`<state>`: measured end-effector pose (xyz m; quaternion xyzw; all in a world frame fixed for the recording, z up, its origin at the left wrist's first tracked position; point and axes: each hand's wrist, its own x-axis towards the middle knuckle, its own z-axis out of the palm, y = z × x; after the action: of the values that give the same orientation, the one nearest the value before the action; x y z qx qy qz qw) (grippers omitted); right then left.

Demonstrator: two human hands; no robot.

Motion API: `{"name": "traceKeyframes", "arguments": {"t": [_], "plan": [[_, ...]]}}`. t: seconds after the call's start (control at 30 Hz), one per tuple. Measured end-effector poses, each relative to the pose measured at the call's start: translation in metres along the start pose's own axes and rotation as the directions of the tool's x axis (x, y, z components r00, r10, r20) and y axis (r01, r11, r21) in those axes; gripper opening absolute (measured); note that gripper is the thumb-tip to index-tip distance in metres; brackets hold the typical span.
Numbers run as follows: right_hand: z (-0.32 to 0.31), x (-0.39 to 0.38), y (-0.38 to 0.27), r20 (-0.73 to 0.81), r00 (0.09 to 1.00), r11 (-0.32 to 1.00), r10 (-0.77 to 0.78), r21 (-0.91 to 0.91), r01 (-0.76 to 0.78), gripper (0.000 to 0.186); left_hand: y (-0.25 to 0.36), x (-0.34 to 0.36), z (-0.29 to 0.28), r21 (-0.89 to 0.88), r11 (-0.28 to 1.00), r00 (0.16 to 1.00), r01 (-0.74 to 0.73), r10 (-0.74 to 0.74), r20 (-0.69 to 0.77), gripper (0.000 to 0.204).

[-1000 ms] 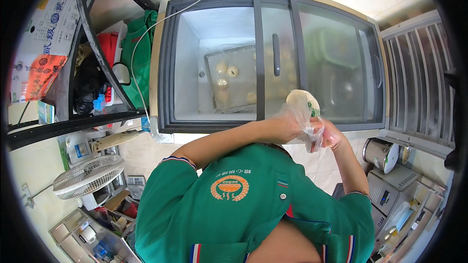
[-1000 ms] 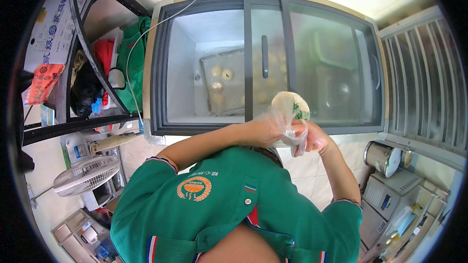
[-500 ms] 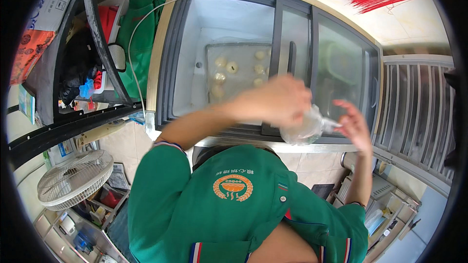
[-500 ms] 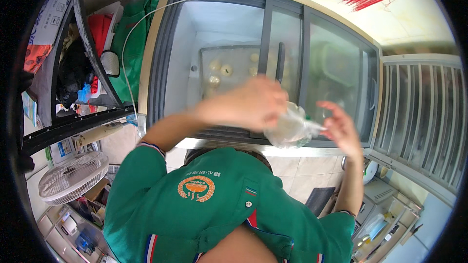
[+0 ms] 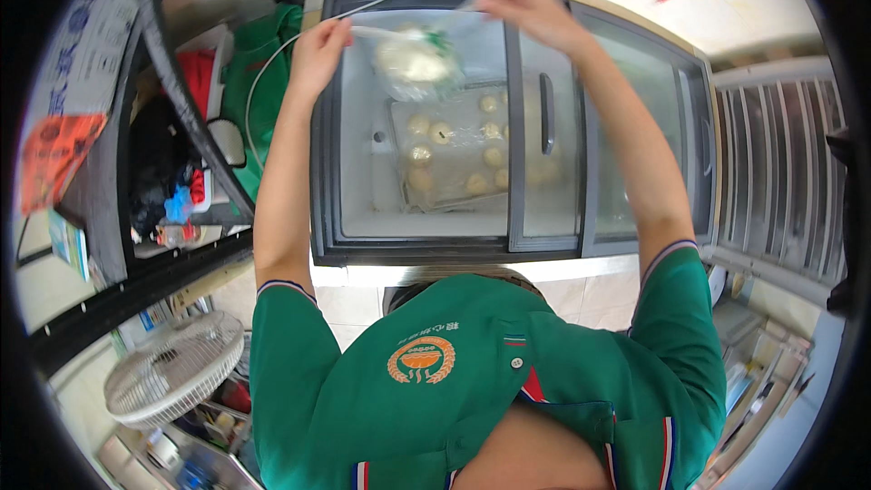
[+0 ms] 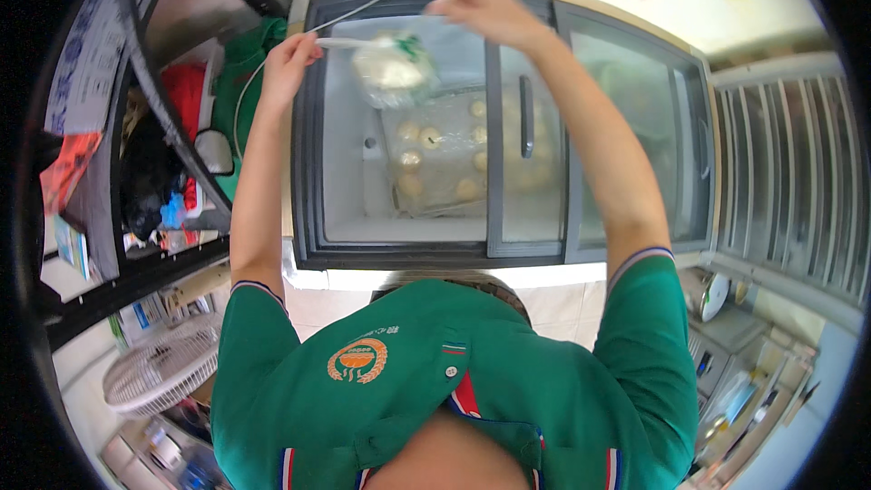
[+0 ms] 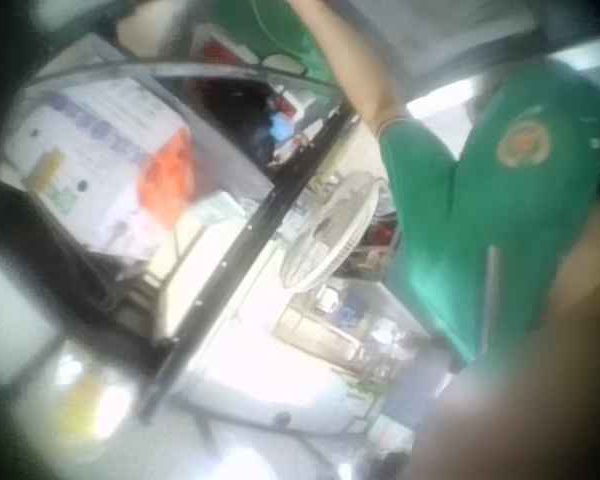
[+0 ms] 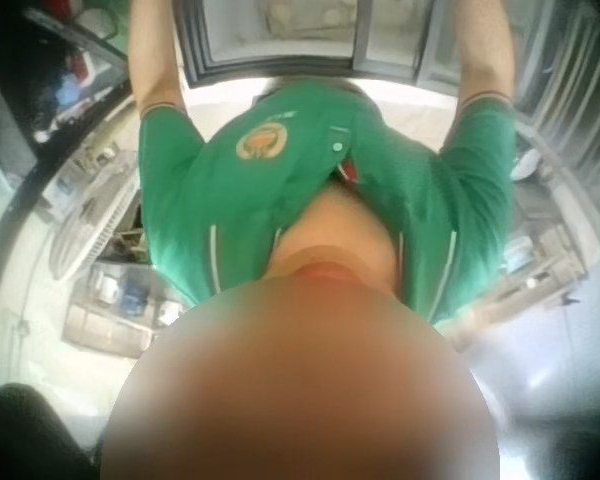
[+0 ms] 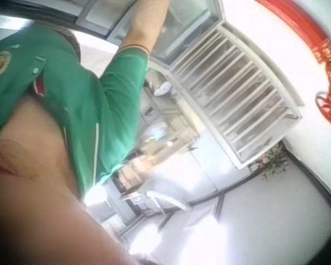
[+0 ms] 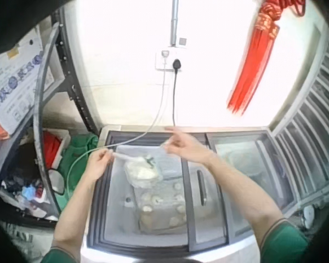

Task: The person rolls dough balls into flat discs using a rolling pin, sprinkles sesame seeds, and places them on a griddle. They retrieve additional dough from a freezer, wipe the work surface, and arrange finished breads on a display tray.

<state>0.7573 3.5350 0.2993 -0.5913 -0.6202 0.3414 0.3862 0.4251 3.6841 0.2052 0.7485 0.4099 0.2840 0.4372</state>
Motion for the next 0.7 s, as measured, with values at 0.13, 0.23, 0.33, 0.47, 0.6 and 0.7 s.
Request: {"name": "traceKeyframes", "arguments": {"t": [0.13, 0.23, 0.33, 0.47, 0.6, 0.7], "plan": [[0.019, -0.048, 0.008, 0.037, 0.981, 0.965, -0.192, -0.175, 0.195, 0.053, -0.014, -0.021, 0.061, 0.401, 0.899, 0.936, -0.175, 0.279, -0.216, 0.056], [0.015, -0.115, 0.008, -0.047, 0.998, 0.985, 0.043, -0.165, -0.050, 0.036, 0.014, -0.052, 0.174, 0.208, 0.861, 0.886, -0.463, 0.448, 0.118, 0.052], [0.023, -0.175, 0.001, -0.171, 0.976, 0.911, 0.134, -0.366, -0.190, 0.029, 0.058, -0.072, 0.299, -0.119, 0.621, 0.511, -0.774, 0.726, 0.461, 0.013], [0.035, -0.254, 0.000, -0.206, 0.974, 0.869, 0.099, -0.459, -0.185, 0.023, 0.058, -0.084, 0.357, 0.042, 0.477, 0.444, -0.878, 0.778, 0.444, 0.014], [0.034, -0.355, 0.013, -0.295, 0.919, 0.788, 0.263, -0.484, -0.381, 0.022, 0.030, -0.086, 0.343, -0.003, 0.515, 0.455, -0.857, 0.760, 0.464, 0.011], [0.040, -0.467, 0.013, -0.463, 0.763, 0.682, 0.451, -0.372, -0.629, 0.023, 0.004, -0.097, 0.295, 0.124, 0.516, 0.516, -0.848, 0.746, 0.422, 0.009]]}}
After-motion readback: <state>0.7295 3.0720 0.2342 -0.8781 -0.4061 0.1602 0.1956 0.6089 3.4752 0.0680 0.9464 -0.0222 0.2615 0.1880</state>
